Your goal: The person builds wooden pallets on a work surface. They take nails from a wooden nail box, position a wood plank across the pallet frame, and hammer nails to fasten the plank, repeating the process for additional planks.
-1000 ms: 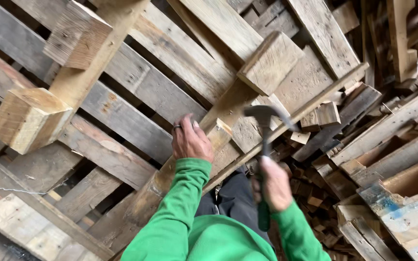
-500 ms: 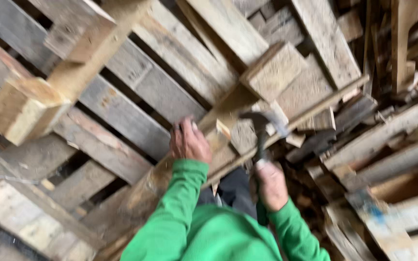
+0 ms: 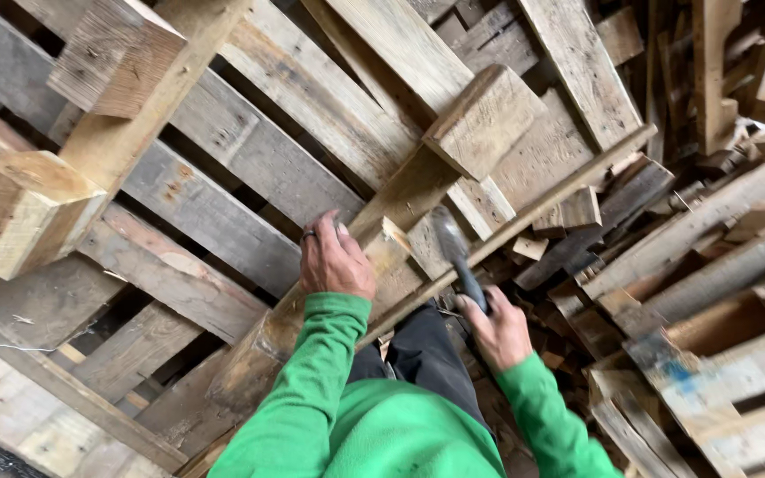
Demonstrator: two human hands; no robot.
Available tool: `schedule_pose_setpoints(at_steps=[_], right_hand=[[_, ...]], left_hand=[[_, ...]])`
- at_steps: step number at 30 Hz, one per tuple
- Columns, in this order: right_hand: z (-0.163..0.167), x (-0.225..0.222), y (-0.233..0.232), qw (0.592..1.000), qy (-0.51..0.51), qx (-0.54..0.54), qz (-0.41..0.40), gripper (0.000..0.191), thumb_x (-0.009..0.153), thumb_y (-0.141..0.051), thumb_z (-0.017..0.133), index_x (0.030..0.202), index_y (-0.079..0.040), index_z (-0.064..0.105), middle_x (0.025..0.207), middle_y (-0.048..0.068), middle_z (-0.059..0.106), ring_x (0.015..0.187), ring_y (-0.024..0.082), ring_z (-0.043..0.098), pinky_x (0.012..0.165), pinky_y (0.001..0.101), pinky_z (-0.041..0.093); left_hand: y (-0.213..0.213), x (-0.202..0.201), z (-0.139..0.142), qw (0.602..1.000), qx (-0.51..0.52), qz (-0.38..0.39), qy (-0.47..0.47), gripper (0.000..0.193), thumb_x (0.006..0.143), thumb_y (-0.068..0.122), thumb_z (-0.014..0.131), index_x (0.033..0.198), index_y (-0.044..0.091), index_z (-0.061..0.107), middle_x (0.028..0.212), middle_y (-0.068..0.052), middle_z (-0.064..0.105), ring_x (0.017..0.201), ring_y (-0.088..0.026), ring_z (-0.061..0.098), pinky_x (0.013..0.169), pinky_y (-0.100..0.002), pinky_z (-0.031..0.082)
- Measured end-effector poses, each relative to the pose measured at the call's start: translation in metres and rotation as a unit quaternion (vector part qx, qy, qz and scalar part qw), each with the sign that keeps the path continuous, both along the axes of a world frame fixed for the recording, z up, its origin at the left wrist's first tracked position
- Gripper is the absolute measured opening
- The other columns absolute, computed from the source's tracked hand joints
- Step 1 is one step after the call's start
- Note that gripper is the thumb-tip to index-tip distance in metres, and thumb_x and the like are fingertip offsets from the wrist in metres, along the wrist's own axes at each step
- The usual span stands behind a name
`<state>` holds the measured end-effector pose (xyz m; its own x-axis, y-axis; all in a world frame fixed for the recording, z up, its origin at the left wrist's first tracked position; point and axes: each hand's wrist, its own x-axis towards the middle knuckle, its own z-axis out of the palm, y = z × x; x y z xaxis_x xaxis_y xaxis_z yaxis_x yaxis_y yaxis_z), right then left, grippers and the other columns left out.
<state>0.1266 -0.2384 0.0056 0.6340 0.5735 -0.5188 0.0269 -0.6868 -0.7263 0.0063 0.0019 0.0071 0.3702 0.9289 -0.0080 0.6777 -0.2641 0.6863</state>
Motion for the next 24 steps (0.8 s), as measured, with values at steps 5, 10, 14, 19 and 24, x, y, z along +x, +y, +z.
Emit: schedule_pose_setpoints(at_steps=[5,10,14,19,24], right_hand=[[0.056,0.016,0.016,0.980,-0.146,-0.013,0.135,0.034,0.090,-0.027,0.072,0.113,-0.002,0.066,0.064,0.013,0.064,0.048,0.019,0.063,0.046,0.0382,0.050],[0.099,0.035,0.013,0.861,-0.260,0.193,0.391,0.038,0.091,-0.035,0.073,0.102,-0.002,0.058,0.074,0.008,0.059,0.055,0.021,0.061,0.045,0.0364,0.052],[0.072,0.102,0.046,0.816,-0.266,0.123,0.498,0.025,0.095,-0.033,0.066,0.097,-0.010,0.058,0.071,0.005,0.061,0.051,0.017,0.060,0.039,0.0334,0.050],[0.070,0.111,0.070,0.823,-0.382,-0.108,0.405,0.033,0.093,-0.039,0.068,0.095,-0.008,0.057,0.072,0.011,0.062,0.054,0.031,0.061,0.044,0.0435,0.050],[0.099,0.056,0.050,0.833,-0.250,0.182,0.459,0.043,0.099,-0.046,0.063,0.098,-0.003,0.058,0.073,0.007,0.065,0.054,0.019,0.065,0.044,0.0325,0.055]], left_hand=[[0.004,-0.004,0.002,0.999,-0.027,0.027,-0.037,0.027,0.098,0.010,0.052,0.123,0.001,0.059,0.117,-0.024,0.063,0.108,-0.043,0.061,0.092,-0.050,0.049],[0.004,-0.010,0.001,0.998,-0.007,0.009,-0.066,0.023,0.104,0.012,0.052,0.122,0.000,0.058,0.119,-0.024,0.063,0.111,-0.042,0.061,0.096,-0.049,0.051],[0.004,-0.005,0.001,0.999,0.010,0.012,-0.047,0.022,0.103,0.014,0.053,0.120,0.000,0.060,0.118,-0.023,0.064,0.111,-0.041,0.062,0.096,-0.049,0.051],[0.004,-0.003,0.005,0.998,-0.050,0.020,-0.023,0.022,0.101,0.014,0.054,0.117,0.002,0.063,0.116,-0.021,0.066,0.105,-0.040,0.064,0.089,-0.048,0.052],[0.007,-0.001,0.001,0.999,-0.004,0.018,-0.043,0.022,0.101,0.012,0.054,0.117,0.001,0.063,0.117,-0.021,0.066,0.108,-0.040,0.064,0.093,-0.047,0.053]])
